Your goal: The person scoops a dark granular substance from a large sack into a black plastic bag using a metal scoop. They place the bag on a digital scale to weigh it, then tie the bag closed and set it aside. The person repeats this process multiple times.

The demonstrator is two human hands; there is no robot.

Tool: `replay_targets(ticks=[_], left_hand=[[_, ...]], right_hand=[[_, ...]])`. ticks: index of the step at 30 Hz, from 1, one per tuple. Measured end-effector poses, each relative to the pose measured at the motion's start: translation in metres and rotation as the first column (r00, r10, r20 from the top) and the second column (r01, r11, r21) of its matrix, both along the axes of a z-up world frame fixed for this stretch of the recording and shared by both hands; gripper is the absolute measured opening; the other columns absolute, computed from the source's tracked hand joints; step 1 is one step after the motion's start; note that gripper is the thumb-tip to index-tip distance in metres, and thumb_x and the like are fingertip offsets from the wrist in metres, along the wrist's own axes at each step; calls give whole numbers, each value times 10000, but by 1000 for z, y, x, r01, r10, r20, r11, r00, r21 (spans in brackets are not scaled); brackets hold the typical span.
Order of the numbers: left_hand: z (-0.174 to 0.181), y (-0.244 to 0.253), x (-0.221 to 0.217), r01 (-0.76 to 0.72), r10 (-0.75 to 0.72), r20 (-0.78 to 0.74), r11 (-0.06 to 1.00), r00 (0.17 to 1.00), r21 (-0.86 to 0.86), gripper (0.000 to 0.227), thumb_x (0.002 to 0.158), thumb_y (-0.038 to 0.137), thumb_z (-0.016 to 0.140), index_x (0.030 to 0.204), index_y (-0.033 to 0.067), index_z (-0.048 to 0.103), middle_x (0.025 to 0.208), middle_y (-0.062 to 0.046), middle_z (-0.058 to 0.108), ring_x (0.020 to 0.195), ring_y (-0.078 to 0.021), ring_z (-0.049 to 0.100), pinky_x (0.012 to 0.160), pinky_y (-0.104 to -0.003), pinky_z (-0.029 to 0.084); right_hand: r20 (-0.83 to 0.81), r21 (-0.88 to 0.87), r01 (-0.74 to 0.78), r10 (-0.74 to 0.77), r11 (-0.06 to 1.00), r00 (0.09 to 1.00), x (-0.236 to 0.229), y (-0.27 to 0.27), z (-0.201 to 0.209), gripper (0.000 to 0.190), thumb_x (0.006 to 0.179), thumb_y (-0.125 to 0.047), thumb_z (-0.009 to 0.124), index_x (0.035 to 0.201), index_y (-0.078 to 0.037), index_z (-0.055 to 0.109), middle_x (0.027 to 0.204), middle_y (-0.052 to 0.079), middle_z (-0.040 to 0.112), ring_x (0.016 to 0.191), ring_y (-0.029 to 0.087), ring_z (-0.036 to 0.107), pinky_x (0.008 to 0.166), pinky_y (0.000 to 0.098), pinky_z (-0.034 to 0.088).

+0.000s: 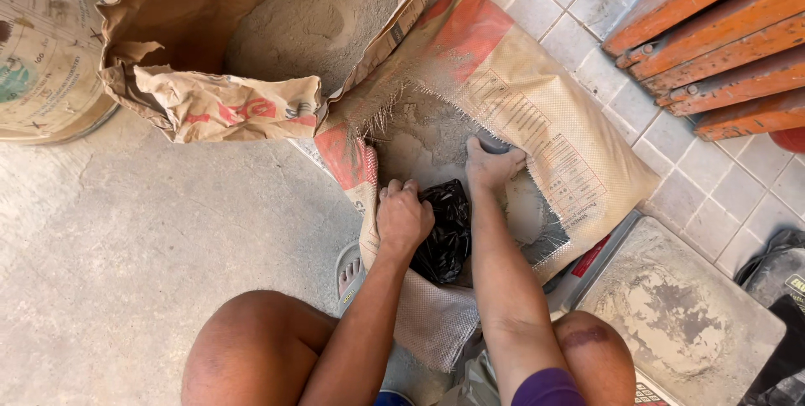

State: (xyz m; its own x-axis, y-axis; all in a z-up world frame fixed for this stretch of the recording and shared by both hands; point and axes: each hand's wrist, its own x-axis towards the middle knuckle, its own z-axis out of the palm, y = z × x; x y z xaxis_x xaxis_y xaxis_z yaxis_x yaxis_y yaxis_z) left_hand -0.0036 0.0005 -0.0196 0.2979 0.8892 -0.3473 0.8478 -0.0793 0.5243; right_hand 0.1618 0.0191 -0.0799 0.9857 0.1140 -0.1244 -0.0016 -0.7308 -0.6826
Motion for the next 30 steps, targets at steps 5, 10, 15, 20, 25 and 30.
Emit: replay_targets(ticks=[5,10,15,20,25,30], left_hand=[[5,-2,-9,-8,8,-19,1000,1000,6,269,698,233,581,932,103,595,938,-123,543,947,-353,535,834,-420,457],[9,0,-15,-17,18,-32,999,999,37,260,693,265,577,899,109,607,902,-124,573,931,-352,550,823,-437,449],[8,3,-14,-34,28,109,998,994,58,229,689,191,571,901,108,543,869,-126,561,895,-359,578,836,-411,462],[20,4,-26,-37,41,205,999,978,-26,252,725,140,526,964,132,449,892,-141,546,913,-379,584,825,-431,478],[14,5,-28,53,-42,229,998,973,-43,141,776,124,498,897,193,480,909,-104,544,908,-363,596,811,-425,495],[-16,6,-18,133,-123,202,990,972,-35,325,728,111,463,954,231,664,1014,-46,582,933,-292,610,807,-397,523]], right_hand=[[-55,-12,-99,98,995,994,-16,10,14,745,450,-408,752,1027,-55,440,1133,165,449,1094,337,490,877,450,447],[-42,53,-138,140,989,989,-28,14,28,744,453,-362,764,1018,-19,423,1118,211,448,1115,376,456,937,440,393],[-114,282,-280,321,918,940,-25,19,-1,314,473,-315,806,675,-123,660,629,67,597,611,184,623,445,294,459],[-480,590,15,335,807,810,-49,7,25,411,572,-195,798,857,32,609,728,127,552,572,223,597,460,317,571],[-622,643,186,364,743,693,-36,-20,36,383,609,-138,768,923,-27,580,771,101,531,622,252,609,560,370,603],[-644,691,232,439,685,626,-20,-52,59,288,654,-93,746,868,-27,564,771,140,592,690,264,642,656,397,598]])
